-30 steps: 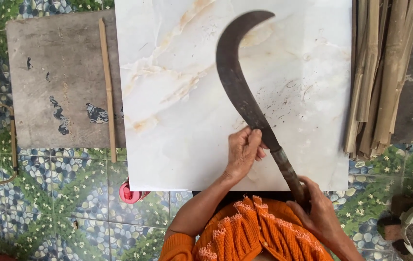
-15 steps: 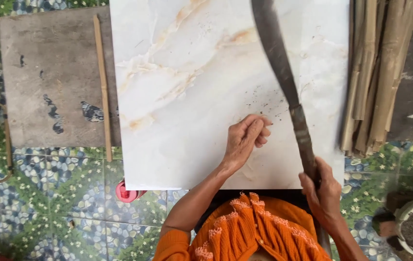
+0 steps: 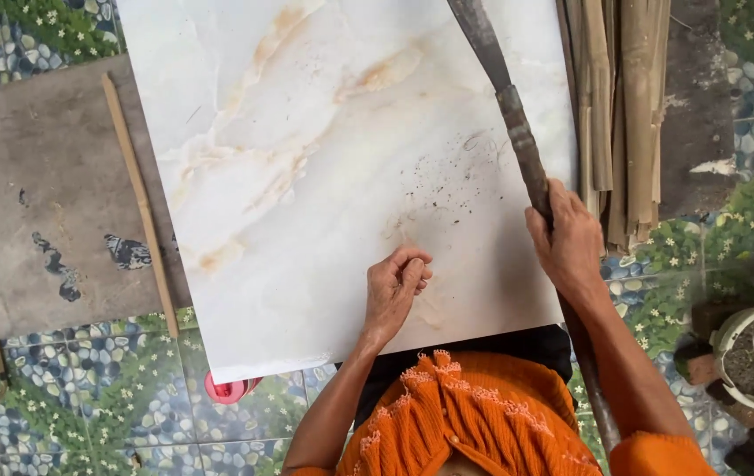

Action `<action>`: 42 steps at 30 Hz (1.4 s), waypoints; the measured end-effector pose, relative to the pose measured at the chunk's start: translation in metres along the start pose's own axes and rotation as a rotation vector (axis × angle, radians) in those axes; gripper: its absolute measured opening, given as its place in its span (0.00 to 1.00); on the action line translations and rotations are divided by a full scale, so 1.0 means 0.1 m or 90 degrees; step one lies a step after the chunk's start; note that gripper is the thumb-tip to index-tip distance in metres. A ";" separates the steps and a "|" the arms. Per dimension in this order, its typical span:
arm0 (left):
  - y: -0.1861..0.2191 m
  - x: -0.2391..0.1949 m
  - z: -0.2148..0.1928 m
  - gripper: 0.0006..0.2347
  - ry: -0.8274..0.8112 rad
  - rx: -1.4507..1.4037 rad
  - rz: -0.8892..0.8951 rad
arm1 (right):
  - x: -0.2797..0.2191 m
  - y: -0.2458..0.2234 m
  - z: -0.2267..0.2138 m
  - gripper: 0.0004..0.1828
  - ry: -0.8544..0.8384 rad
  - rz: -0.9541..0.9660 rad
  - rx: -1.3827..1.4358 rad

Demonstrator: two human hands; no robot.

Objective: The person uses a curved blade to shave and shape thin bamboo strips on a white work surface. They repeatedly draw the blade along the strips to thin and smooth them, then set finished pieces aside and pick up new strips to continue.

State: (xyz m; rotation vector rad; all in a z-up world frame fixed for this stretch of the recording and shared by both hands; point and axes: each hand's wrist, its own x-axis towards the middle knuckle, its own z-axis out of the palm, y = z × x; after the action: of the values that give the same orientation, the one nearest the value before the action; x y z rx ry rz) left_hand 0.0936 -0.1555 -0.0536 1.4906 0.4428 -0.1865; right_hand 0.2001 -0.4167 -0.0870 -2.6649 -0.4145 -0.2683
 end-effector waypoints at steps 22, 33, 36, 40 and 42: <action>-0.19 -0.10 -0.05 0.10 -0.009 0.033 -0.029 | 0.42 0.02 0.07 0.22 0.012 0.009 -0.097; -0.20 -0.12 0.02 0.11 -0.026 0.037 -0.045 | 0.41 0.01 0.06 0.28 -0.039 0.029 -0.068; -0.20 -0.12 0.02 0.11 -0.032 0.046 -0.044 | 0.41 0.05 0.10 0.29 -0.043 0.031 -0.064; -0.18 -0.13 0.02 0.11 -0.031 0.042 -0.040 | 0.43 0.05 -0.05 0.25 -0.024 0.033 -0.050; -0.20 -0.14 0.01 0.12 -0.032 0.042 -0.038 | 0.44 0.23 -0.08 0.16 0.053 0.064 -0.070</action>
State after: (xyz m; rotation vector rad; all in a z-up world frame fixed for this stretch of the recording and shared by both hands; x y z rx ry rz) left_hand 0.0738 -0.1601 -0.0662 1.5347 0.4444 -0.2875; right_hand 0.2480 -0.4296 -0.0776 -2.7604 -0.2460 -0.3788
